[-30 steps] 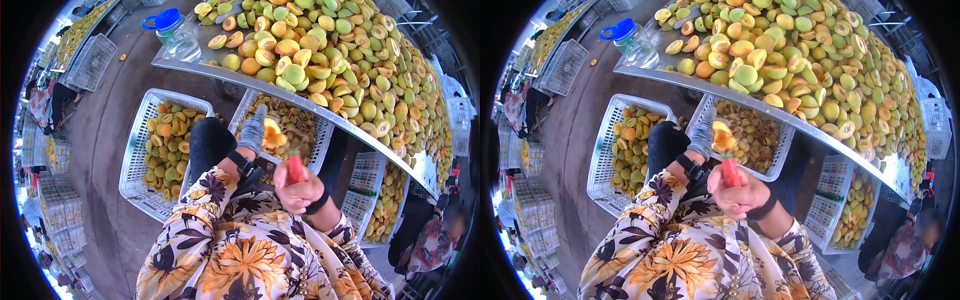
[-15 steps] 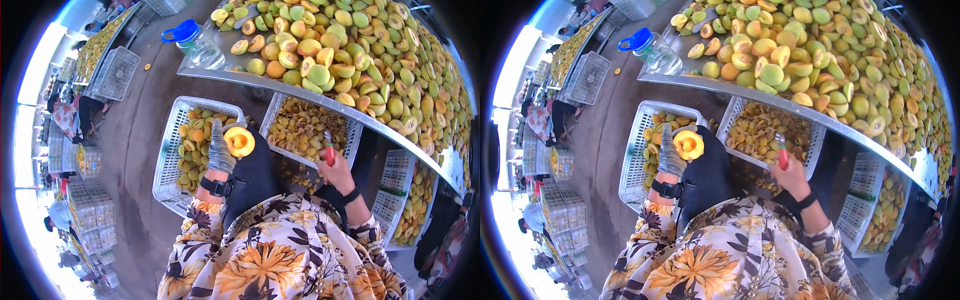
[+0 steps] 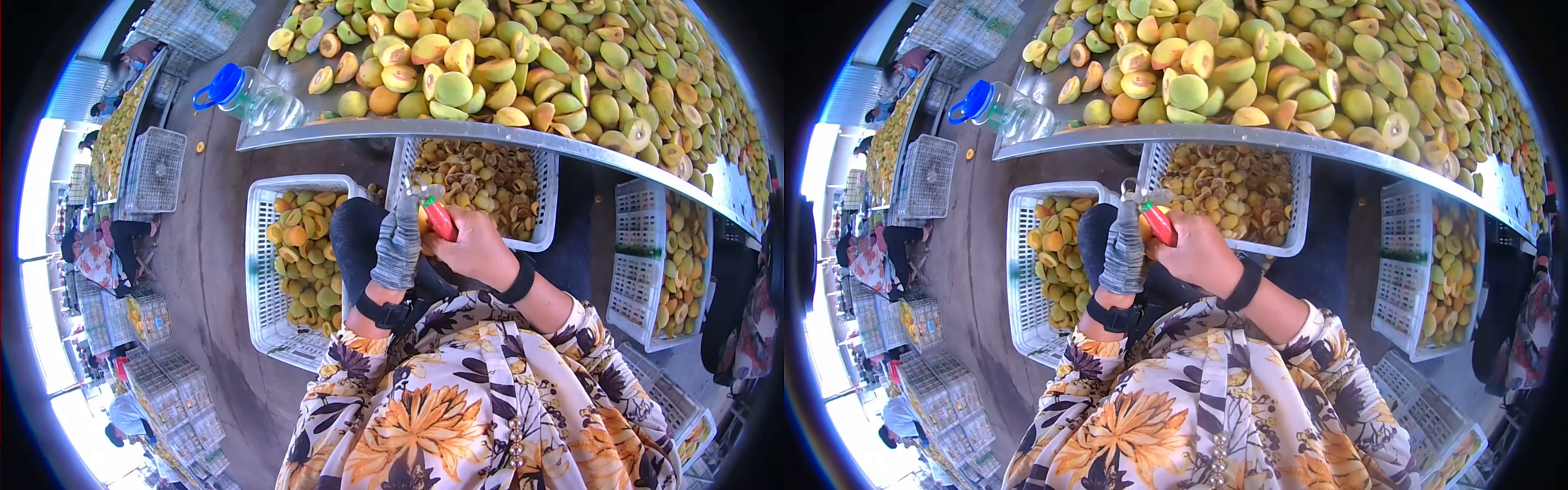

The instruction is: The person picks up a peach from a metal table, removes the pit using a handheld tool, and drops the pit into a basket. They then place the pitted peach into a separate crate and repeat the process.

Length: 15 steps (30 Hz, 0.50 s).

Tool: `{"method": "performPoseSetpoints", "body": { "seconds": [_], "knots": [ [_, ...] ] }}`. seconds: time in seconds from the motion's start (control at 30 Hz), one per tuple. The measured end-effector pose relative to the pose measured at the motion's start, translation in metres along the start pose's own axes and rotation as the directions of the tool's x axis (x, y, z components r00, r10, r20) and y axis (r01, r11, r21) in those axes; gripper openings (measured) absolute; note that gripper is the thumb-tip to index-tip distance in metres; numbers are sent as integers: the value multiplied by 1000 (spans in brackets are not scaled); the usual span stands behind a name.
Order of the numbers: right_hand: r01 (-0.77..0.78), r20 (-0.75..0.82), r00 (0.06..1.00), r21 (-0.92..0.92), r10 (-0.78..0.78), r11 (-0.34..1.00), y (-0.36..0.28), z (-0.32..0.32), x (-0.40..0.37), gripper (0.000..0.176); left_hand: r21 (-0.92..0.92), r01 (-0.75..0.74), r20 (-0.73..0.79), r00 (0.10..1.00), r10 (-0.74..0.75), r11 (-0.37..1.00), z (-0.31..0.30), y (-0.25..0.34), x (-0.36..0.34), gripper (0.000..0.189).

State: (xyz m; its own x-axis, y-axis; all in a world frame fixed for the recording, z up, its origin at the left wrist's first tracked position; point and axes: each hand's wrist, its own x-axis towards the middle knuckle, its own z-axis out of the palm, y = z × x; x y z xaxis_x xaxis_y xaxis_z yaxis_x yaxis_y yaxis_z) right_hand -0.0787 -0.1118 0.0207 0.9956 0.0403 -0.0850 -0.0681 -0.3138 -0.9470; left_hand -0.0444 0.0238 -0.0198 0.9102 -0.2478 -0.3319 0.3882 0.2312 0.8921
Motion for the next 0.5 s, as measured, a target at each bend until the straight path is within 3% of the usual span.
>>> {"method": "performPoseSetpoints", "body": {
  "seconds": [0.07, 0.13, 0.17, 0.2, 0.27, 0.3, 0.33, 0.37, 0.4, 0.43, 0.47, 0.5],
  "knots": [
    [80, -29, 996, -50, -81, 996, -1, 0, -4, 24, 25, -56, -23, 998, 57, 998, 9, -5, 0, 40],
    [164, -48, 984, -102, -169, 981, -4, -1, -6, 24, -169, -157, -140, 981, 134, 973, -2, -38, 12, 38],
    [323, -8, 940, -301, -341, 897, -4, -1, -7, 25, -45, -165, -23, 986, 164, 985, -62, -118, 44, 35],
    [460, 67, 868, -477, -491, 749, -4, -2, -8, 25, -44, -163, -22, 986, 162, 986, -51, -96, 37, 35],
    [486, 104, 854, -509, -510, 711, 0, -2, -7, 26, -395, 161, 160, 982, -105, 905, -4, -14, 12, 55],
    [418, -36, 877, -438, -480, 796, 1, -2, -9, 25, -312, 37, -8, 999, -42, 949, 6, -10, 5, 56],
    [354, -168, 888, -349, -429, 868, 2, -1, -12, 23, -310, 39, -8, 999, -43, 950, 14, 6, 0, 56],
    [199, -190, 958, -109, -217, 974, -4, -7, -16, 21, -284, 57, -84, 993, -84, 957, 25, 26, -6, 57],
    [135, -183, 974, 2, -133, 991, -4, -7, -11, 18, -260, 78, -158, 980, -122, 962, 31, 37, -9, 57],
    [-97, -8, 995, 173, 100, 980, -6, -15, -16, 18, -341, 78, -56, 993, -103, 937, 29, 41, -8, 54],
    [-342, 197, 935, 294, 294, 892, -11, -23, -20, 18, -336, 81, -51, 993, -104, 938, 27, 42, -7, 54],
    [-342, 190, 936, 297, 295, 892, -12, -23, -23, 18, -289, 30, -45, 998, -45, 957, 27, 43, -6, 55]
  ]
}}
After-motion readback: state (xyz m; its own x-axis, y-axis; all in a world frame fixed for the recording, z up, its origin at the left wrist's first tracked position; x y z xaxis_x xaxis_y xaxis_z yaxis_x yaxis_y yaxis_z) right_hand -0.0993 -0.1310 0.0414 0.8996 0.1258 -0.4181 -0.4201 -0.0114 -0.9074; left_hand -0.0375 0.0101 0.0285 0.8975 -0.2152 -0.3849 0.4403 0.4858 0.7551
